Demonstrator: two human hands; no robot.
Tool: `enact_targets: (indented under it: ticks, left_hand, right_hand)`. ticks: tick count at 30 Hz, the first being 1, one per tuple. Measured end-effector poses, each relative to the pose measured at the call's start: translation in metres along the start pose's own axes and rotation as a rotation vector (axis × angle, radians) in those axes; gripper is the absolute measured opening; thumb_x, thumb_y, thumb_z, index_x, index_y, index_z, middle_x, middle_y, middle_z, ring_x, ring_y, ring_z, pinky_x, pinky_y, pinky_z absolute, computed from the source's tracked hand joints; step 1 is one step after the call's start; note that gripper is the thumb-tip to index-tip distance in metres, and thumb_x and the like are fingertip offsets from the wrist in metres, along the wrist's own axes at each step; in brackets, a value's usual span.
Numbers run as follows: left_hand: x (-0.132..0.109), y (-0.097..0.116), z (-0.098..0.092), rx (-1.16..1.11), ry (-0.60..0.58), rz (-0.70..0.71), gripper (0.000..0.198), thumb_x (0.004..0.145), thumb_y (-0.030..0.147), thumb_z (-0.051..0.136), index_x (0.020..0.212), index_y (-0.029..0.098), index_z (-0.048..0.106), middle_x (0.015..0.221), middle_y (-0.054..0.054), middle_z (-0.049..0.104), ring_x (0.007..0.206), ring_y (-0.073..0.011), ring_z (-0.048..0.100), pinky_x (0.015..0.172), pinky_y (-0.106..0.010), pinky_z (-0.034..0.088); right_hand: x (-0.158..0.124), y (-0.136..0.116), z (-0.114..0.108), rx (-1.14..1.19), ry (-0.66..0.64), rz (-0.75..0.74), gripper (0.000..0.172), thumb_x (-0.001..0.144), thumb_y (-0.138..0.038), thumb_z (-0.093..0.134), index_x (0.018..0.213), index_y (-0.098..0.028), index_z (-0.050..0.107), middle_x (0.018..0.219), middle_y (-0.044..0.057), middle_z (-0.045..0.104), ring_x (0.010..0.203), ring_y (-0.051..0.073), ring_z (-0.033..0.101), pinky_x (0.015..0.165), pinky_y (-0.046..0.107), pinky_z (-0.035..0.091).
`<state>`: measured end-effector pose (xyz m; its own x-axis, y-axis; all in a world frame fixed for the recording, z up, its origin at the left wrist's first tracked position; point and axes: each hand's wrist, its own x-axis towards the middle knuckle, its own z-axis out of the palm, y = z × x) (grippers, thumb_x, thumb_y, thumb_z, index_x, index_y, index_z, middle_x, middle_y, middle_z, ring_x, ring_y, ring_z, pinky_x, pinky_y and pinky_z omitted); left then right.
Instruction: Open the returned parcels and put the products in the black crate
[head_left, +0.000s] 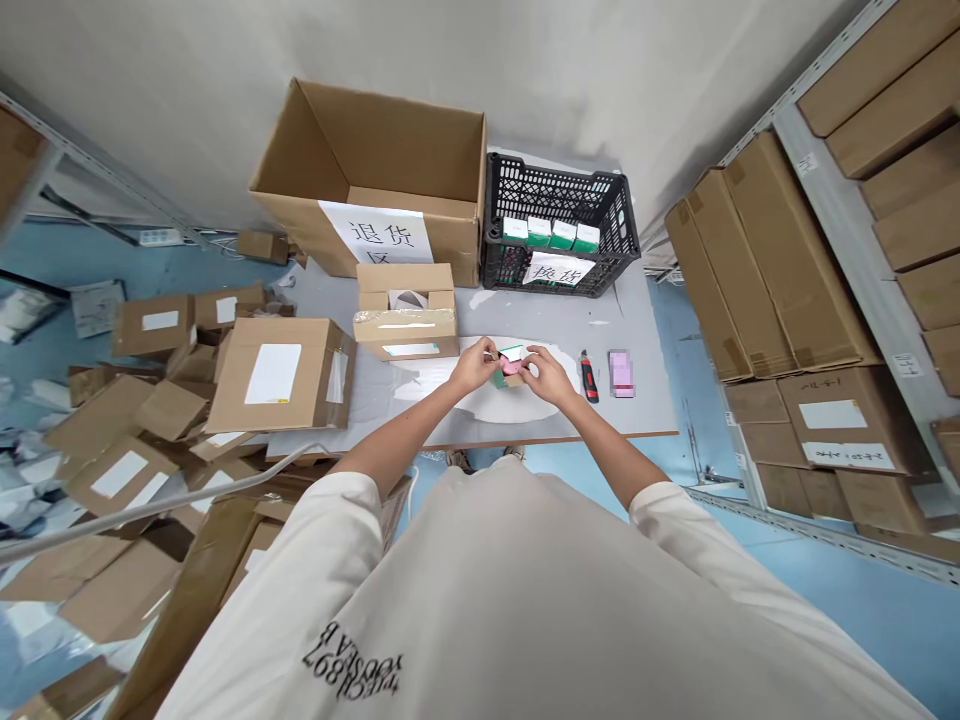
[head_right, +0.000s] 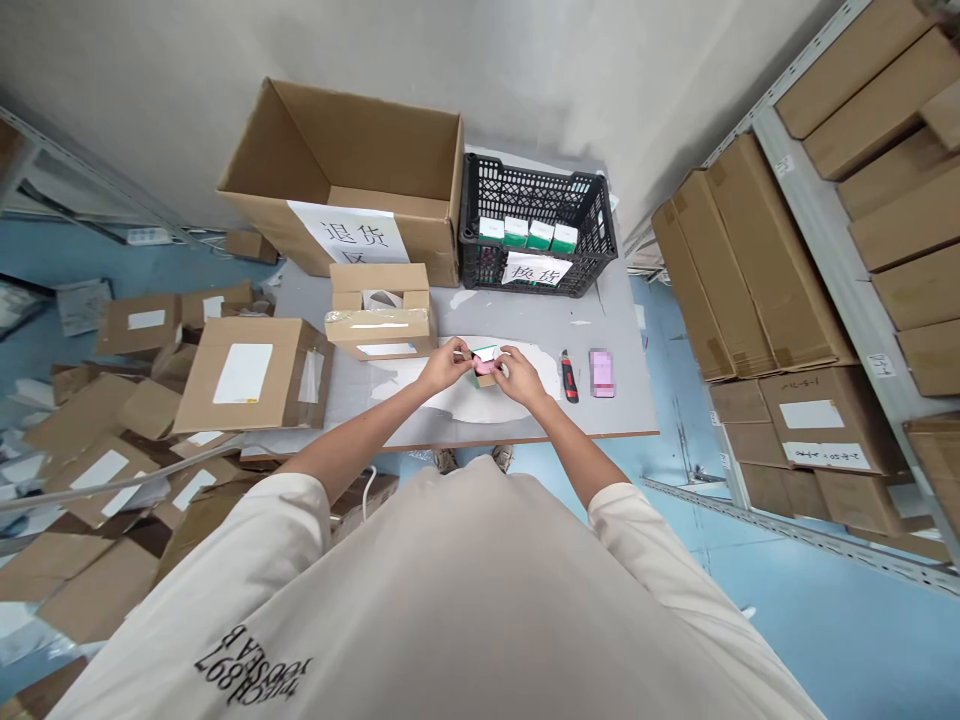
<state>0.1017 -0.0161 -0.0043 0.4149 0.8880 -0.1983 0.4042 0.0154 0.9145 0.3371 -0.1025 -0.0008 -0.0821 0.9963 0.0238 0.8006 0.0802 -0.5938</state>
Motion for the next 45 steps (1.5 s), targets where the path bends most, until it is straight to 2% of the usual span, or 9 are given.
enact_targets:
  ticks: [6, 12, 16, 20, 23, 29, 34, 40, 45]
  left_hand:
    - [0.001, 0.005, -0.008, 0.333, 0.014, 0.198, 0.018, 0.09, 0.031, 0.086, 0.101, 0.025, 0.073, 0.126, -0.01, 0.074, 0.13, -0.0353, 0.068, 0.118, -0.053, 0.055]
    - [-0.01, 0.025, -0.015, 0.54, -0.078, 0.331, 0.023, 0.099, 0.026, 0.074, 0.121, 0.029, 0.08, 0.149, -0.015, 0.068, 0.147, -0.0417, 0.056, 0.126, -0.061, 0.041]
    - [-0.015, 0.036, -0.015, 0.535, -0.203, 0.416, 0.039, 0.103, 0.019, 0.057, 0.133, 0.032, 0.078, 0.155, -0.015, 0.07, 0.156, -0.0385, 0.054, 0.134, -0.06, 0.033]
    - [-0.017, 0.04, -0.013, 0.534, -0.159, 0.381, 0.061, 0.1, 0.018, 0.058, 0.16, 0.027, 0.065, 0.176, -0.016, 0.058, 0.166, -0.04, 0.047, 0.136, -0.061, 0.032]
    - [-0.016, 0.036, -0.012, 0.513, -0.14, 0.345, 0.066, 0.099, 0.021, 0.061, 0.165, 0.025, 0.061, 0.179, -0.017, 0.056, 0.169, -0.0399, 0.046, 0.138, -0.06, 0.034]
    - [-0.008, 0.02, -0.009, 0.48, -0.145, 0.28, 0.041, 0.098, 0.028, 0.069, 0.139, 0.02, 0.069, 0.178, -0.022, 0.055, 0.171, -0.0404, 0.045, 0.138, -0.061, 0.04]
    - [-0.005, 0.012, -0.011, 0.409, -0.134, 0.282, 0.034, 0.096, 0.028, 0.075, 0.129, 0.022, 0.067, 0.167, -0.02, 0.065, 0.168, -0.0384, 0.05, 0.14, -0.059, 0.04]
    - [-0.004, 0.007, -0.015, 0.345, -0.139, 0.295, 0.023, 0.095, 0.035, 0.084, 0.105, 0.027, 0.064, 0.17, -0.019, 0.064, 0.167, -0.0361, 0.053, 0.136, -0.055, 0.046]
    - [0.0, 0.008, -0.013, 0.348, -0.124, 0.284, 0.025, 0.092, 0.032, 0.088, 0.097, 0.028, 0.064, 0.169, -0.018, 0.066, 0.165, -0.037, 0.056, 0.136, -0.057, 0.045]
  right_hand:
    - [0.006, 0.003, -0.002, 0.015, -0.006, -0.137, 0.052, 0.101, -0.028, 0.063, 0.152, -0.025, 0.073, 0.16, 0.017, 0.065, 0.146, 0.037, 0.062, 0.124, 0.057, 0.056]
    - [0.029, -0.008, -0.012, -0.064, -0.125, -0.156, 0.063, 0.095, -0.019, 0.066, 0.157, -0.021, 0.07, 0.158, 0.018, 0.064, 0.142, 0.039, 0.061, 0.126, 0.056, 0.051]
    - [0.041, -0.015, -0.013, -0.106, -0.148, -0.084, 0.058, 0.098, -0.018, 0.063, 0.154, -0.021, 0.072, 0.151, 0.019, 0.069, 0.133, 0.039, 0.065, 0.122, 0.055, 0.054]
    - [0.047, -0.017, -0.011, -0.103, -0.115, 0.026, 0.045, 0.1, -0.025, 0.067, 0.144, -0.021, 0.075, 0.133, 0.016, 0.076, 0.121, 0.036, 0.07, 0.11, 0.05, 0.059]
    - [0.052, -0.019, -0.011, -0.087, -0.115, 0.118, 0.038, 0.097, -0.025, 0.072, 0.135, -0.023, 0.074, 0.125, 0.012, 0.079, 0.112, 0.032, 0.073, 0.097, 0.043, 0.061]
    - [0.057, -0.022, -0.015, -0.127, -0.154, 0.211, 0.032, 0.092, -0.019, 0.074, 0.124, -0.024, 0.068, 0.11, 0.009, 0.081, 0.096, 0.031, 0.074, 0.084, 0.037, 0.055]
    - [0.051, -0.017, -0.019, -0.08, -0.119, 0.204, 0.038, 0.098, -0.014, 0.058, 0.134, -0.025, 0.061, 0.101, 0.008, 0.082, 0.09, 0.033, 0.073, 0.083, 0.038, 0.053]
    - [0.043, -0.012, -0.024, -0.136, -0.092, 0.089, 0.039, 0.103, -0.021, 0.056, 0.141, -0.027, 0.064, 0.141, 0.013, 0.073, 0.102, 0.031, 0.074, 0.093, 0.042, 0.058]
    - [0.043, -0.007, -0.025, -0.142, -0.12, 0.002, 0.044, 0.105, -0.02, 0.054, 0.147, -0.026, 0.066, 0.143, 0.015, 0.073, 0.107, 0.032, 0.075, 0.092, 0.041, 0.06]
